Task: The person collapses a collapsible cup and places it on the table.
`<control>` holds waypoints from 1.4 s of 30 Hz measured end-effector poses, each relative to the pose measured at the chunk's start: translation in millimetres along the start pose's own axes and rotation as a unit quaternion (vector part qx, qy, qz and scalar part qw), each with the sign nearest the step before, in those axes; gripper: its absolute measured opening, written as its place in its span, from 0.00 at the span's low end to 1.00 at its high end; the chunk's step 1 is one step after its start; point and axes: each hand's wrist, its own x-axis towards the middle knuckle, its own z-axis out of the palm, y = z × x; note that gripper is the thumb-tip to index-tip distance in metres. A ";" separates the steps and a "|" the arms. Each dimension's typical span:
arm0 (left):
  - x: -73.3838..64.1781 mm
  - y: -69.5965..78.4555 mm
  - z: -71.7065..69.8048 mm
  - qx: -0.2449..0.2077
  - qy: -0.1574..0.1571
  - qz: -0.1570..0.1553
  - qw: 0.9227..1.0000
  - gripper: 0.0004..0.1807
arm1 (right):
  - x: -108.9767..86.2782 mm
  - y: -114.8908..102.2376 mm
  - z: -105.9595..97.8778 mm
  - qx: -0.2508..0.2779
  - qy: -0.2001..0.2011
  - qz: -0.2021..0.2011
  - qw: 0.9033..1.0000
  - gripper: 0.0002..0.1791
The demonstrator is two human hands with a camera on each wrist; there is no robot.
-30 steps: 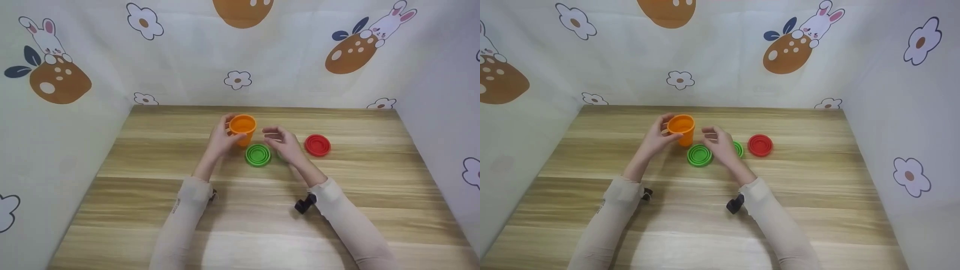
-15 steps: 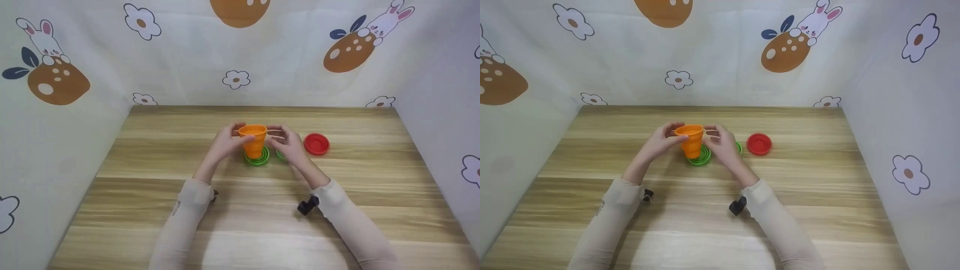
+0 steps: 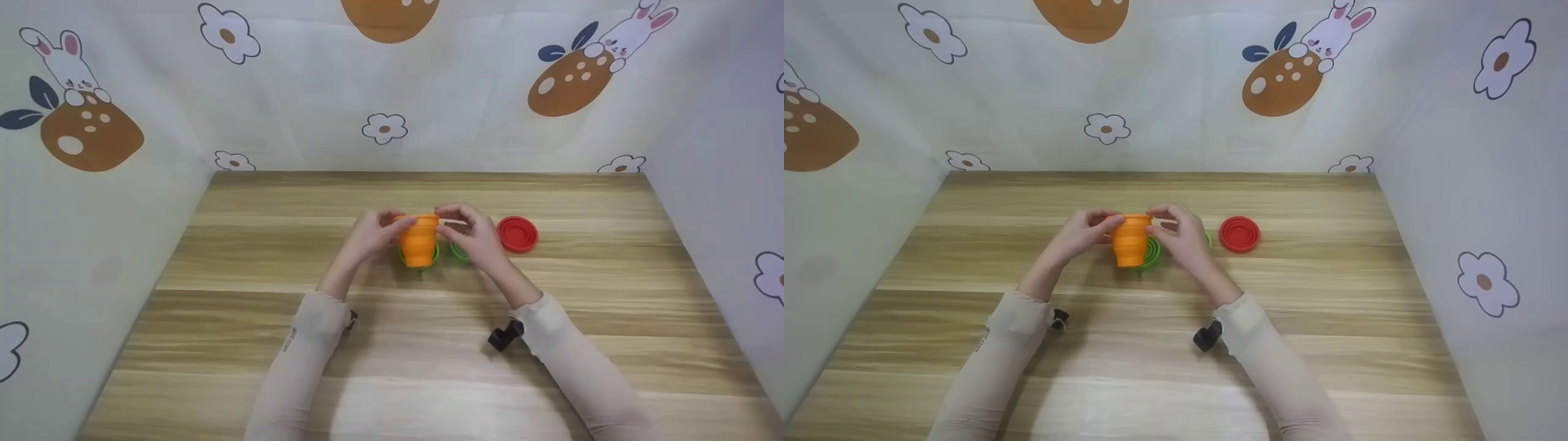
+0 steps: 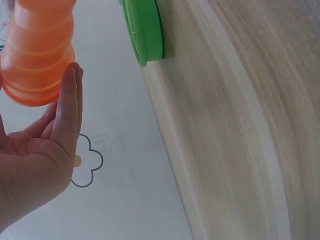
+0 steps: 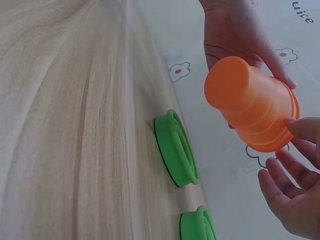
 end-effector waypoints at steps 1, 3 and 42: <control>-0.2 0.0 0.0 -0.002 -0.001 -0.003 1.000 0.28 | -0.1 0.1 -0.1 0.000 -0.001 0.000 1.000 0.16; -0.8 0.3 -0.1 -0.002 -0.001 -0.008 1.000 0.27 | -0.2 0.4 -0.3 0.000 -0.002 -0.002 1.000 0.16; -8.9 0.7 -1.0 0.053 -0.047 0.058 0.996 0.34 | -0.8 1.9 -7.3 0.050 0.020 0.061 0.997 0.16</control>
